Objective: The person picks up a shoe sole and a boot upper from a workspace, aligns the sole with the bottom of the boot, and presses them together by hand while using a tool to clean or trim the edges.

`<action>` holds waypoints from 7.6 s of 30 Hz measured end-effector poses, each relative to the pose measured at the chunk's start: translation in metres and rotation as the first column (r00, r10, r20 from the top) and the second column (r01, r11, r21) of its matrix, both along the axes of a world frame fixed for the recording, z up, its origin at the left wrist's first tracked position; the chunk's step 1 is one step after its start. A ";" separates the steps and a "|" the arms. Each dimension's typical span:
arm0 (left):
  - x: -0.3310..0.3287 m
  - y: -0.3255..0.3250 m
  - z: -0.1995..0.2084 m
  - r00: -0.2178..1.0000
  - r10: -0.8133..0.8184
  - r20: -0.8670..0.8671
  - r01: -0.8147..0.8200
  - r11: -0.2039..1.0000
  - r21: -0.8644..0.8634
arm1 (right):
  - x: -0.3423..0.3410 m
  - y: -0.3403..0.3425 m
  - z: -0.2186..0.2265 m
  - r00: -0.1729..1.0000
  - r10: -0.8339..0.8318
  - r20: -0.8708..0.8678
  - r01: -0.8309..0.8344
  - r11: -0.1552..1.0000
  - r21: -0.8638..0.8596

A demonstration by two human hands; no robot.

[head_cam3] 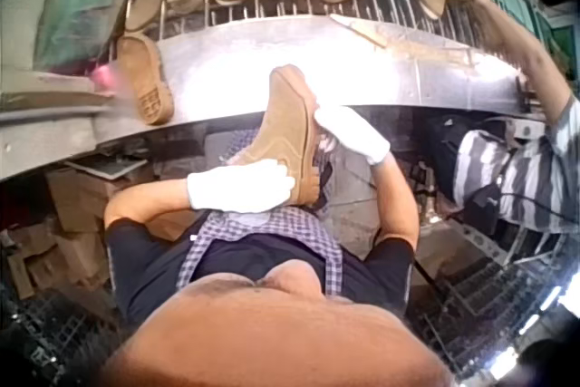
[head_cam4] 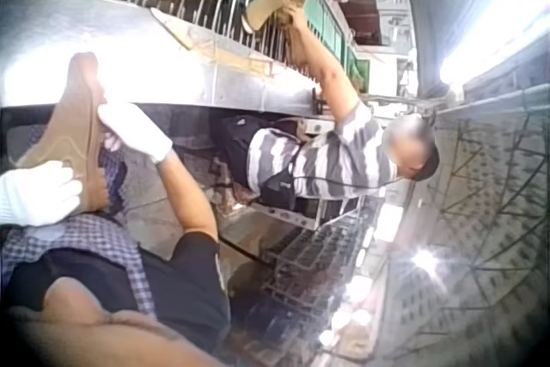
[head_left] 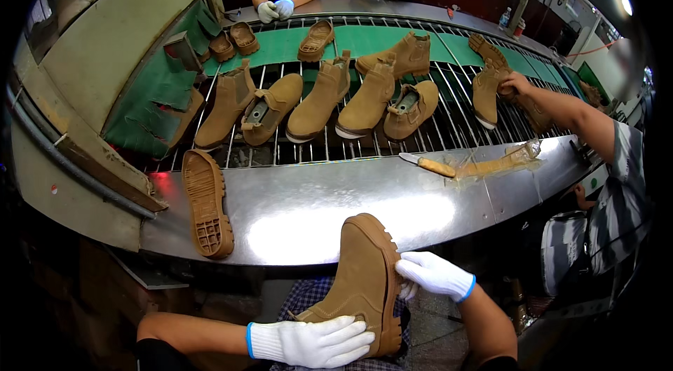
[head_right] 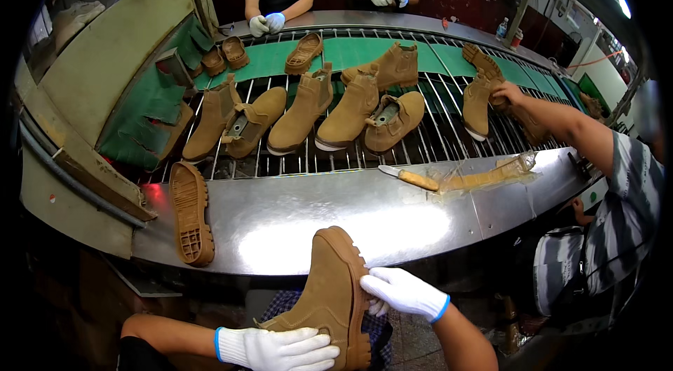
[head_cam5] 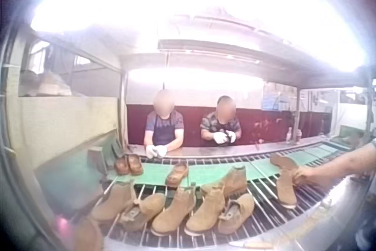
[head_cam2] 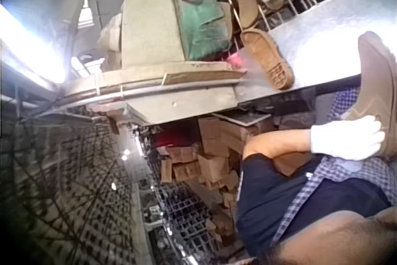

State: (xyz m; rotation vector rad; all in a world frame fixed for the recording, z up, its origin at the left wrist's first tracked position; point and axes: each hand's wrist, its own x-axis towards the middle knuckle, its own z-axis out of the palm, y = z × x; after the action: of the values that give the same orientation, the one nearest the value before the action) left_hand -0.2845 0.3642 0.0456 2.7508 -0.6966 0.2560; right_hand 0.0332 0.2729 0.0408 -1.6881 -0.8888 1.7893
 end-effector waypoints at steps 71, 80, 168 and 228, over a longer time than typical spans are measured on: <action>-0.065 0.068 -0.021 -0.010 0.705 -0.709 -0.992 -0.094 -0.079 | 0.152 0.146 -0.095 0.119 -0.457 0.882 -0.272 0.839 0.471; -0.050 0.111 -0.028 0.172 0.971 0.168 -0.896 0.225 -0.382 | -0.080 0.109 0.053 0.344 -0.038 0.938 -0.631 0.731 0.261; 0.052 0.147 0.097 0.558 0.820 0.128 -0.602 0.506 -0.618 | -0.015 0.172 0.091 0.910 -0.007 -0.414 0.324 0.633 0.703; 0.048 0.229 0.050 0.323 0.928 -0.183 -0.575 0.039 -0.817 | -0.078 0.164 -0.055 0.898 -0.432 -0.090 0.350 0.573 0.741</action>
State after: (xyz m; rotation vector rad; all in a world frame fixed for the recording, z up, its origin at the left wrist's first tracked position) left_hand -0.2365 0.5931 0.0953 1.7872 0.9074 1.1093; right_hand -0.0445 0.4370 -0.0141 -1.2728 -1.0017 0.8369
